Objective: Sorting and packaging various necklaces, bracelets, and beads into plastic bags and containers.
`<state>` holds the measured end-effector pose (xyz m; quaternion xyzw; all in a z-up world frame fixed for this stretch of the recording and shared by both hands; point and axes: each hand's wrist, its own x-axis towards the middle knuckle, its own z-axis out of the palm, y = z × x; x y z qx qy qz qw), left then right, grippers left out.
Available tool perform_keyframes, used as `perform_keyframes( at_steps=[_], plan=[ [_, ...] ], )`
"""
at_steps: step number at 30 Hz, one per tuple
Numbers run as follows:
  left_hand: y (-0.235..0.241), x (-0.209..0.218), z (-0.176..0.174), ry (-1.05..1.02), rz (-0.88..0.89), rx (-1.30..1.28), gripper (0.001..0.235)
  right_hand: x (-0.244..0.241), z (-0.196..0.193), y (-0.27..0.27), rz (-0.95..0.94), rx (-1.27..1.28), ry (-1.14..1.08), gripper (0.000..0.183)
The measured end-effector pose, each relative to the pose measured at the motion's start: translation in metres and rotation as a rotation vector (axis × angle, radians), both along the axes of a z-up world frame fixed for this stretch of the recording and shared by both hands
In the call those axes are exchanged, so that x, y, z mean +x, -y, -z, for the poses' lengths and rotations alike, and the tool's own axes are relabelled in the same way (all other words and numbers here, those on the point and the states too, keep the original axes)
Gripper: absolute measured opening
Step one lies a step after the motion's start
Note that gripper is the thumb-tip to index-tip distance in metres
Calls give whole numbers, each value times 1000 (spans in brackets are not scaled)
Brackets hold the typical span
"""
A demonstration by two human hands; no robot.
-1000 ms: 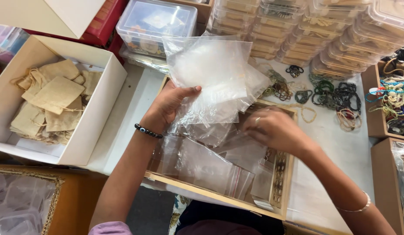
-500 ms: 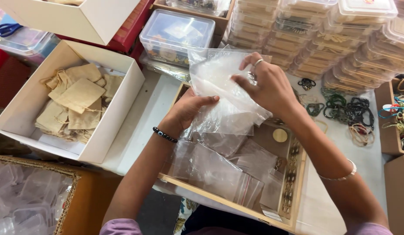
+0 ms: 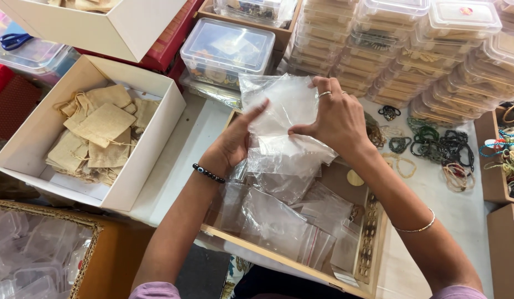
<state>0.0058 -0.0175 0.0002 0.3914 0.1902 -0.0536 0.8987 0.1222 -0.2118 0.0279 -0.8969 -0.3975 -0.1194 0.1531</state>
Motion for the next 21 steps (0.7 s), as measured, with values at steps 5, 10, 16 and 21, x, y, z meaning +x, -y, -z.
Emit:
perform_keyframes(
  at_steps=[5,10,16,21],
  plan=[
    [-8,15,57,151,32,239,63,-2,-11,15,-68,5,-6,115],
    [-5,16,58,125,-10,279,61,-32,-22,76,-253,91,119,104],
    [-6,15,59,145,-33,297,59,-61,12,126,-328,-236,-588,35],
    [-7,14,59,137,-22,294,63,-61,36,129,-330,-295,-741,36]
  ],
)
